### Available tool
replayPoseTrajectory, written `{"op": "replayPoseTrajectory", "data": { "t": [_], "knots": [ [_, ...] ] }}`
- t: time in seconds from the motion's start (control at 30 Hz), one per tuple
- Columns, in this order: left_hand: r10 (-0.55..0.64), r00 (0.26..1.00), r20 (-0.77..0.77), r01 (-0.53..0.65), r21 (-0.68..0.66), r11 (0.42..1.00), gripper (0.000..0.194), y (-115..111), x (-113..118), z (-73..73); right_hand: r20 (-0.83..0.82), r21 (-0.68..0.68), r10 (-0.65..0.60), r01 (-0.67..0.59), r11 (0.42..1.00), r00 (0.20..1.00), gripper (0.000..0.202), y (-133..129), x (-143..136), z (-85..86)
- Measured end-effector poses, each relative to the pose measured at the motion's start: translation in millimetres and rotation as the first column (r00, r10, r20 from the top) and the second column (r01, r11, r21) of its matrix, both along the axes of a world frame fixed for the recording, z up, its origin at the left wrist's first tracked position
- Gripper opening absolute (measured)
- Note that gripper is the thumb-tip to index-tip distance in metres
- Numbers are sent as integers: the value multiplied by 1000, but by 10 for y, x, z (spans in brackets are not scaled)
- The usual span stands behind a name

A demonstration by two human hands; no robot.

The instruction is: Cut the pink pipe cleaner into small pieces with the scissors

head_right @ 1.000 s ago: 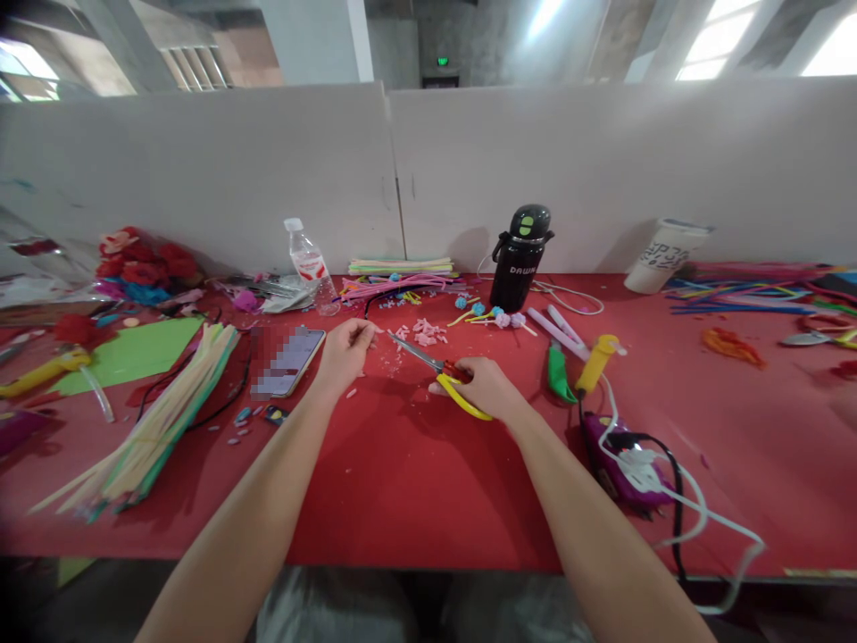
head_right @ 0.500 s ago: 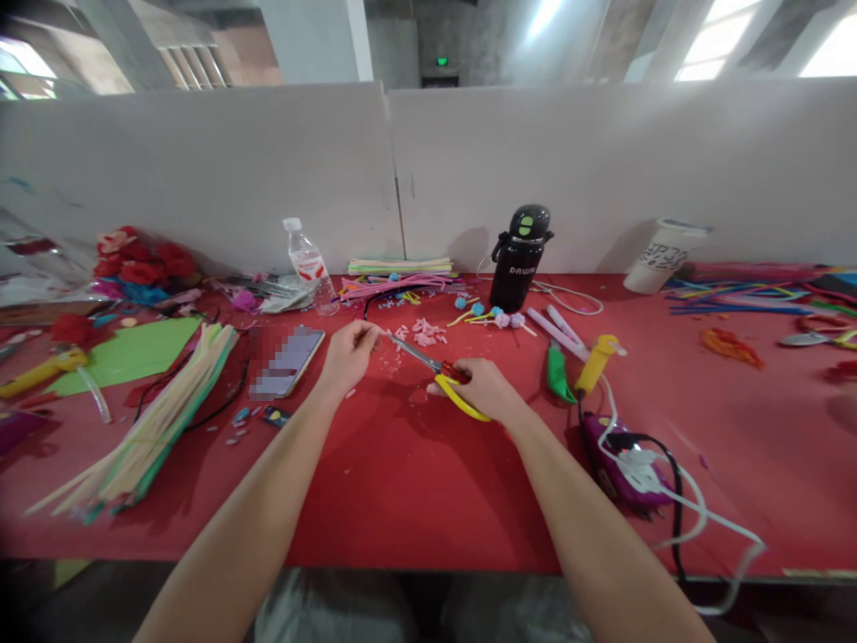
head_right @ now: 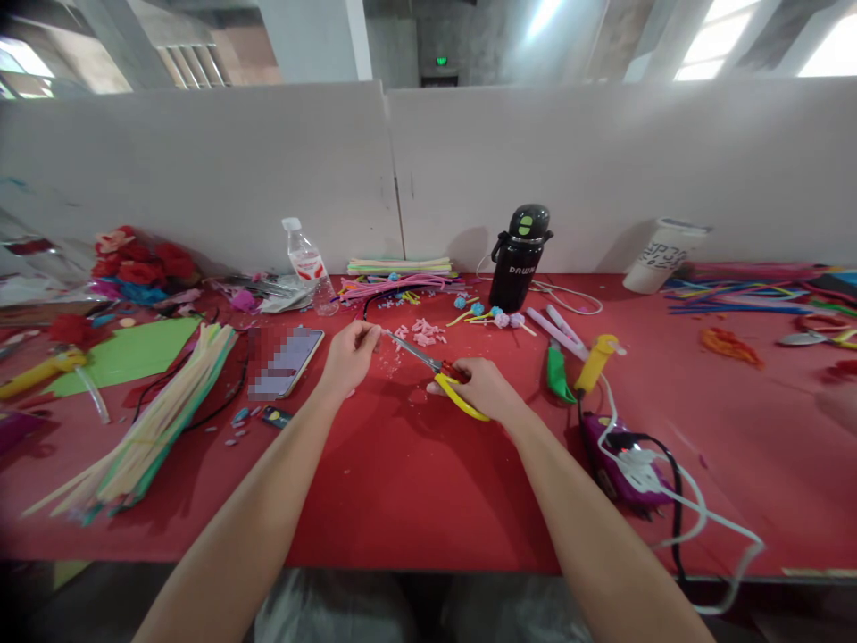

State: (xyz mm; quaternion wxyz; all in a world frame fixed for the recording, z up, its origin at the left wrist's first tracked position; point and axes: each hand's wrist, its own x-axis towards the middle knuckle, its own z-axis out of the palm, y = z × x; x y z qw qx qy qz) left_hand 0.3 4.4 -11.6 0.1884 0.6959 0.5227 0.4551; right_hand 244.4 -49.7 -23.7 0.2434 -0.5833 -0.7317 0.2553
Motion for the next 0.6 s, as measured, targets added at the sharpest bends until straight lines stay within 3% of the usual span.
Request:
{"op": "replayPoseTrajectory", "data": {
  "t": [0.6],
  "knots": [
    [3, 1000, -28, -4, -24, 1000, 31, -19, 23, 4, 0, 21, 6, -6, 1000, 1000, 56, 3, 1, 0]
  ]
}}
